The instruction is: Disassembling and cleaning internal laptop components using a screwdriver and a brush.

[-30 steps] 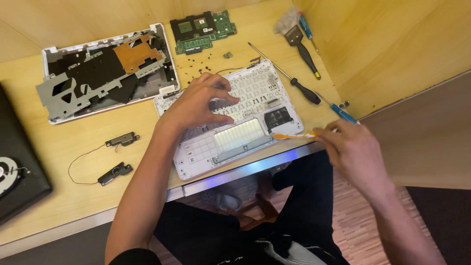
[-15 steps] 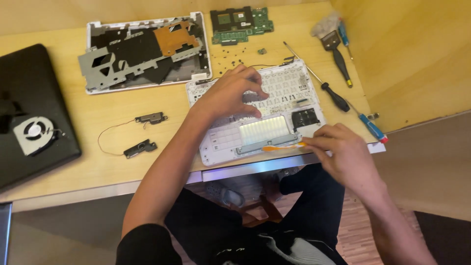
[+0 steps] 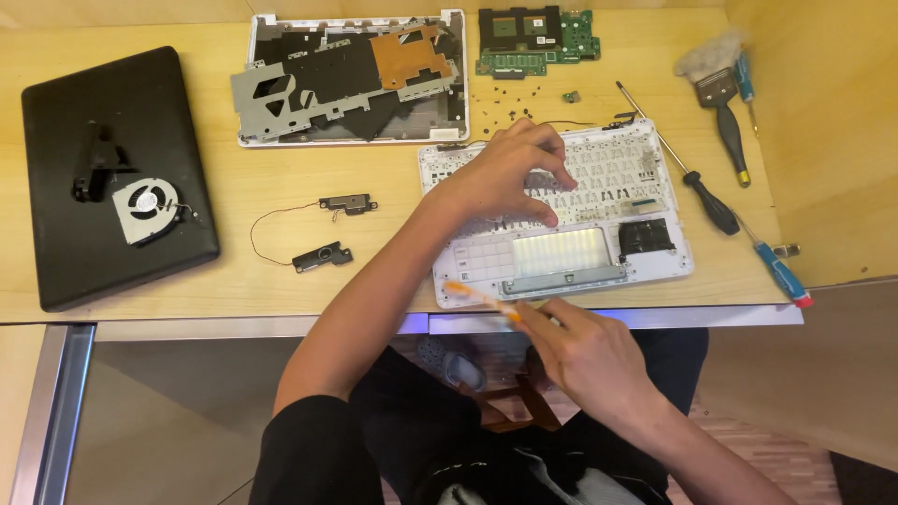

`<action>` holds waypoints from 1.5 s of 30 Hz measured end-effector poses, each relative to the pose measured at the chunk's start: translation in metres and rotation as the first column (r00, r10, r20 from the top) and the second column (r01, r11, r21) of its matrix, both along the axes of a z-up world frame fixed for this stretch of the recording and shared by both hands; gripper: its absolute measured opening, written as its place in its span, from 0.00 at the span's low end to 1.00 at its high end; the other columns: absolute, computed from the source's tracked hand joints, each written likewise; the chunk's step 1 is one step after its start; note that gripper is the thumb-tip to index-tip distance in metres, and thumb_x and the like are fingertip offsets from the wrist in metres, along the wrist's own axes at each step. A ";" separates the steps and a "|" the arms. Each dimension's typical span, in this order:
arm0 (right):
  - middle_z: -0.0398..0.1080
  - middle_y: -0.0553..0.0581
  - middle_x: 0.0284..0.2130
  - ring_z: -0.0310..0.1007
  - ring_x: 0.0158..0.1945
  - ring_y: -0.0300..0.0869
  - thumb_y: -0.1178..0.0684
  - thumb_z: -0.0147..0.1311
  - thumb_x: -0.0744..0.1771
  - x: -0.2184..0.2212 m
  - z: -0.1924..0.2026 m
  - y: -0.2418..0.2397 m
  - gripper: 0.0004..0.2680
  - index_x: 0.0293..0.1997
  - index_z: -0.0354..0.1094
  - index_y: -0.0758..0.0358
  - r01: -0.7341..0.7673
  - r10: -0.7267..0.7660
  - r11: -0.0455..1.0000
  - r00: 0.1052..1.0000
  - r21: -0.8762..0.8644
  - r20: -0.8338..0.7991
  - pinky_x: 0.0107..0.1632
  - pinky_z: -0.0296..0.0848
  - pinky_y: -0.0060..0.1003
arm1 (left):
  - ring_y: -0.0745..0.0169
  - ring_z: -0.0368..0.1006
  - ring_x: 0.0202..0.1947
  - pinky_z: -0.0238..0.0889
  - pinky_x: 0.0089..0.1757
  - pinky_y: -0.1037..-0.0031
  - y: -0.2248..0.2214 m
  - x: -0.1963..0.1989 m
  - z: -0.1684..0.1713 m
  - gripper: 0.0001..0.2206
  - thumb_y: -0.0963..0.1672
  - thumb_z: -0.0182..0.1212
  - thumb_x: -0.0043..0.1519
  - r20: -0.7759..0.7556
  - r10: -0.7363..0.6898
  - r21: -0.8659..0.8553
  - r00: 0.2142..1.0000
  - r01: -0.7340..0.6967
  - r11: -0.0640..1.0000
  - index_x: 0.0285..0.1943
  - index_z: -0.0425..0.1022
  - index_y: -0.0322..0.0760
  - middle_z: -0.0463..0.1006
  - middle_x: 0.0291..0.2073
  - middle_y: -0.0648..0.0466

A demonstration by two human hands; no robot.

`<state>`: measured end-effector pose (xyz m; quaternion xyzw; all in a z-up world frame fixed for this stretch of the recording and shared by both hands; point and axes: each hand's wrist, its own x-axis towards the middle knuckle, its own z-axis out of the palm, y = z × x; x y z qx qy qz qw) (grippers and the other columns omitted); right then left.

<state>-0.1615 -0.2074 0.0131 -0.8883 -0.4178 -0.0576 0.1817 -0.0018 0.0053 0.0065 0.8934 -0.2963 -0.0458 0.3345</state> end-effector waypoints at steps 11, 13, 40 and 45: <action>0.68 0.50 0.28 0.66 0.20 0.37 0.50 0.58 0.70 -0.036 0.002 0.027 0.10 0.51 0.75 0.65 0.071 -0.038 0.994 0.944 -0.086 0.329 0.17 0.62 0.33 | 0.56 0.59 0.50 0.55 0.51 0.63 0.001 0.001 -0.006 0.20 0.52 0.82 0.46 0.020 -0.013 -0.032 1.000 0.014 0.999 0.48 0.85 0.55 0.70 0.47 0.60; 0.66 0.50 0.25 0.64 0.19 0.35 0.51 0.57 0.70 -0.046 0.002 0.028 0.10 0.51 0.75 0.70 0.045 0.029 0.984 0.913 -0.170 0.407 0.18 0.62 0.31 | 0.56 0.59 0.51 0.55 0.50 0.63 0.001 0.000 -0.004 0.20 0.52 0.82 0.46 0.013 -0.013 -0.038 1.000 0.014 0.999 0.48 0.85 0.55 0.70 0.48 0.60; 0.67 0.50 0.27 0.68 0.18 0.31 0.62 0.55 0.65 -0.064 -0.027 0.049 0.10 0.50 0.69 0.66 0.186 -0.085 0.943 0.936 -0.276 0.341 0.17 0.64 0.28 | 0.57 0.61 0.52 0.56 0.52 0.63 0.001 -0.003 -0.005 0.21 0.52 0.82 0.46 0.023 -0.001 -0.032 1.000 0.002 0.999 0.49 0.85 0.54 0.70 0.49 0.59; 0.69 0.54 0.30 0.75 0.20 0.44 0.55 0.52 0.66 -0.067 -0.038 0.012 0.14 0.57 0.65 0.66 0.021 0.019 0.938 0.993 -0.347 0.113 0.15 0.71 0.42 | 0.57 0.61 0.50 0.57 0.52 0.65 0.000 -0.004 -0.001 0.21 0.53 0.80 0.47 0.026 -0.008 -0.029 1.000 0.009 1.000 0.49 0.85 0.53 0.70 0.47 0.59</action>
